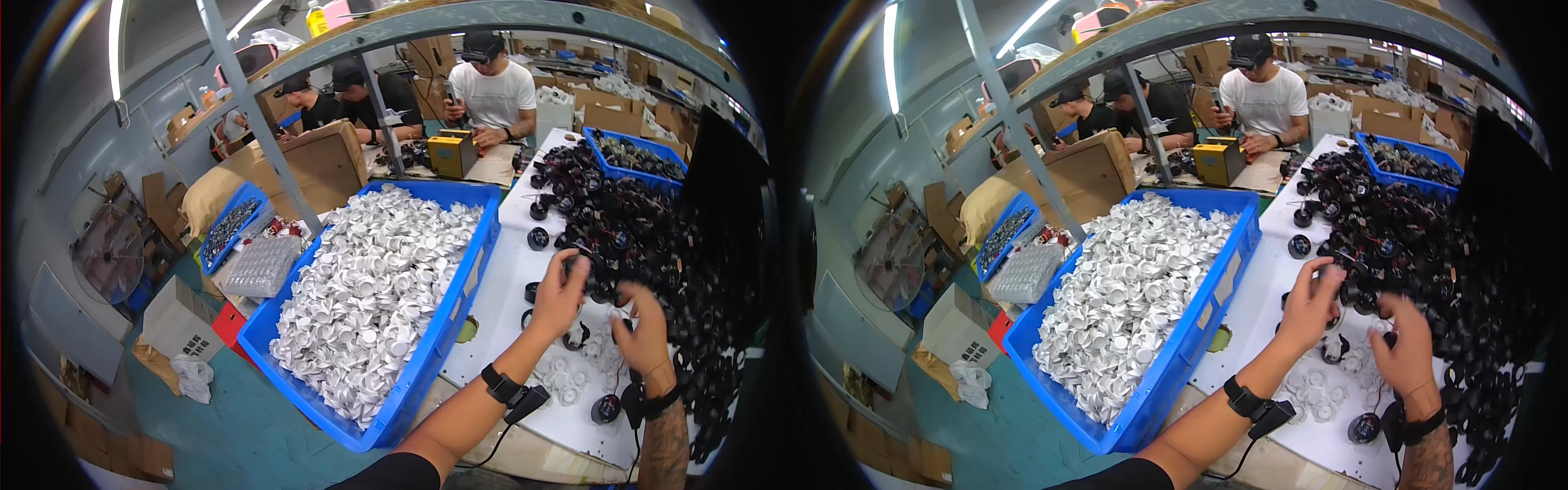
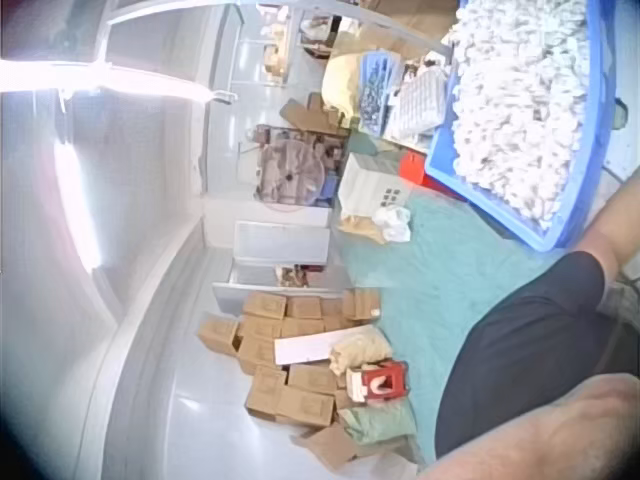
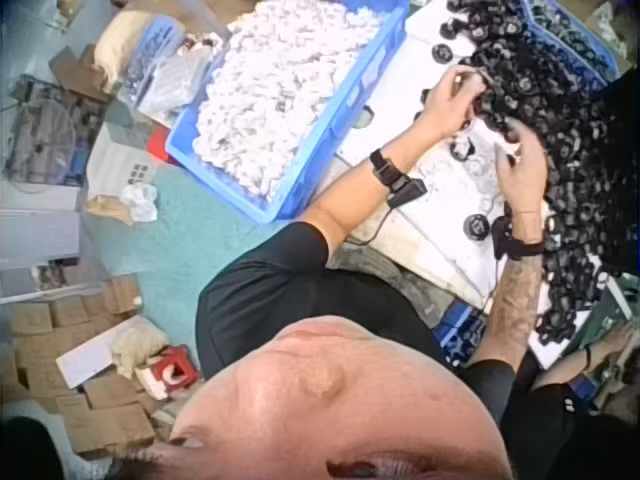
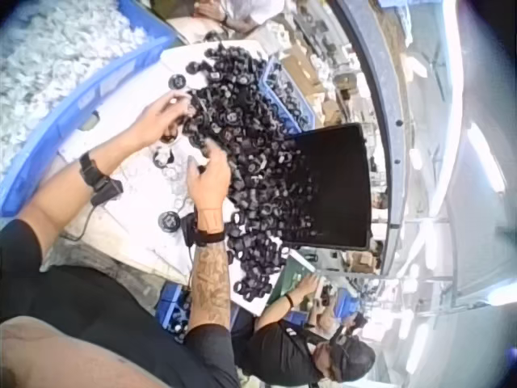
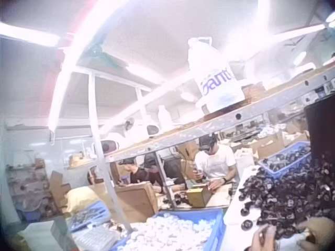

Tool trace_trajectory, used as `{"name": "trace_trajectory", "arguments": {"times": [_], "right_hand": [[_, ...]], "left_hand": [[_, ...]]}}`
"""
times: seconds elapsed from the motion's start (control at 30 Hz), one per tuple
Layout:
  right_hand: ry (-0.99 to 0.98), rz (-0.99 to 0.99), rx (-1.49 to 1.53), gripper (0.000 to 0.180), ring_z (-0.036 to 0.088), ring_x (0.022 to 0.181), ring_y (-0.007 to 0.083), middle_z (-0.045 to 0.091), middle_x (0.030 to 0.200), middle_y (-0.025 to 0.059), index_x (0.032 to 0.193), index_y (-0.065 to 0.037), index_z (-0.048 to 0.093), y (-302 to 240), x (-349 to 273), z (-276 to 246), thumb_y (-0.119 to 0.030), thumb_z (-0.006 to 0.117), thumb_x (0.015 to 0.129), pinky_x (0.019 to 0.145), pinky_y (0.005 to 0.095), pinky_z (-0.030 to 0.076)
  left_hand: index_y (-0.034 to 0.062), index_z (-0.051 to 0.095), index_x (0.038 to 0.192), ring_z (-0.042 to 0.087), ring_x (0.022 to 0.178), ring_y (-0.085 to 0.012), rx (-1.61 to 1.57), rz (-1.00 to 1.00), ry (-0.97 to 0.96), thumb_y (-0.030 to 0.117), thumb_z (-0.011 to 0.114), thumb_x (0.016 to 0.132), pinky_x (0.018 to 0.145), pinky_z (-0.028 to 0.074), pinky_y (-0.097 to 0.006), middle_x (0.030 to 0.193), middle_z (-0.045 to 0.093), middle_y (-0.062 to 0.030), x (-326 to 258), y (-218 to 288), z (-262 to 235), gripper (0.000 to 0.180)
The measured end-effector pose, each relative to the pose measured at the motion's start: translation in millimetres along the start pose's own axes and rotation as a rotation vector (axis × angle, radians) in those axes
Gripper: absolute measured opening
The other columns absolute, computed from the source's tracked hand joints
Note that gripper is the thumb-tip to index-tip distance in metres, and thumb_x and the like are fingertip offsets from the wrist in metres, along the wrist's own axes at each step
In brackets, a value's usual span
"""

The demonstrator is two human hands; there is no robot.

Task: Assembling small electronic or plastic components (likely cooling fan housings) at a factory workbench.

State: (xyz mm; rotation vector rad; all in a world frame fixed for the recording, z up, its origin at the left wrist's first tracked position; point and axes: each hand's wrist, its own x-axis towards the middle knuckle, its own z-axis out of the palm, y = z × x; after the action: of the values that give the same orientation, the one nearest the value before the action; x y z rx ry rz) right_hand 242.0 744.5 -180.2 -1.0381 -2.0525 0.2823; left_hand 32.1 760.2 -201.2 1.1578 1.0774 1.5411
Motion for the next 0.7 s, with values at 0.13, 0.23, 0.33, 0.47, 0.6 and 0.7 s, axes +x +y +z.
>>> {"name": "trace_trajectory", "arguments": {"times": [0.13, 0.23, 0.33, 0.47, 0.6, 0.7], "right_hand": [[-0.291, 0.144, -0.096, 0.033, 0.066, 0.089, 0.0399, 0.068, 0.099, 0.018, 0.105, -0.005, 0.071, 24, -32, 33, -0.017, 0.082, 0.076, 0.082, 0.0489, 0.052], [-0.301, 0.124, -0.173, 0.027, 0.065, 0.092, 0.039, 0.067, 0.098, 0.0168, 0.099, -0.005, 0.07, 21, -24, 29, -0.014, 0.082, 0.076, 0.084, 0.0482, 0.052], [-0.253, -0.015, -0.16, 0.027, 0.064, 0.095, 0.0386, 0.066, 0.098, 0.0155, 0.1, -0.005, 0.069, 7, -18, 24, -0.01, 0.08, 0.076, 0.085, 0.0472, 0.051], [-0.149, 0.043, -0.123, 0.026, 0.064, 0.1, 0.0391, 0.067, 0.102, 0.0168, 0.105, -0.005, 0.067, 7, -25, 16, -0.005, 0.075, 0.08, 0.088, 0.0468, 0.051], [-0.139, 0.339, -0.027, 0.036, 0.071, 0.078, 0.0439, 0.072, 0.086, 0.0245, 0.123, -0.007, 0.065, 3, -20, 11, 0.0, 0.062, 0.088, 0.068, 0.0494, 0.055], [-0.183, 0.282, -0.154, 0.039, 0.07, 0.068, 0.0362, 0.07, 0.077, 0.0198, 0.124, -0.011, 0.07, 17, -28, 14, -0.002, 0.063, 0.086, 0.062, 0.0455, 0.054]], "left_hand": [[0.0044, 0.054, 0.136, 0.046, 0.062, -0.0049, -0.338, -0.012, 0.082, 0.052, 0.029, 0.115, 0.055, 0.035, -0.021, 0.082, 0.062, -0.0007, 0, -16, -18, 0.058], [0.0031, 0.055, 0.14, 0.052, 0.067, -0.0065, -0.29, -0.027, -0.01, 0.044, 0.037, 0.116, 0.062, 0.039, -0.023, 0.1, 0.07, -0.0069, -6, -30, -31, 0.051], [0.0034, 0.05, 0.149, 0.06, 0.083, -0.0091, -0.486, -0.051, -0.025, 0.034, 0.044, 0.114, 0.072, 0.045, -0.026, 0.11, 0.069, -0.0063, -14, -35, -29, 0.046], [0.0037, 0.042, 0.156, 0.059, 0.121, -0.0157, -0.61, -0.024, -0.15, 0.018, 0.052, 0.108, 0.099, 0.05, -0.036, 0.132, 0.061, -0.0079, -16, -26, -22, 0.051], [0.0038, 0.053, 0.146, 0.059, 0.106, -0.0099, -0.351, 0.117, -0.08, 0.014, 0.068, 0.101, 0.088, 0.051, -0.028, 0.13, 0.059, -0.0031, -14, -33, -34, 0.049], [0.0006, 0.051, 0.146, 0.065, 0.115, -0.0204, -0.322, 0.145, -0.138, 0.027, 0.068, 0.104, 0.099, 0.056, -0.036, 0.131, 0.059, -0.0078, -21, -5, -25, 0.052]]}}
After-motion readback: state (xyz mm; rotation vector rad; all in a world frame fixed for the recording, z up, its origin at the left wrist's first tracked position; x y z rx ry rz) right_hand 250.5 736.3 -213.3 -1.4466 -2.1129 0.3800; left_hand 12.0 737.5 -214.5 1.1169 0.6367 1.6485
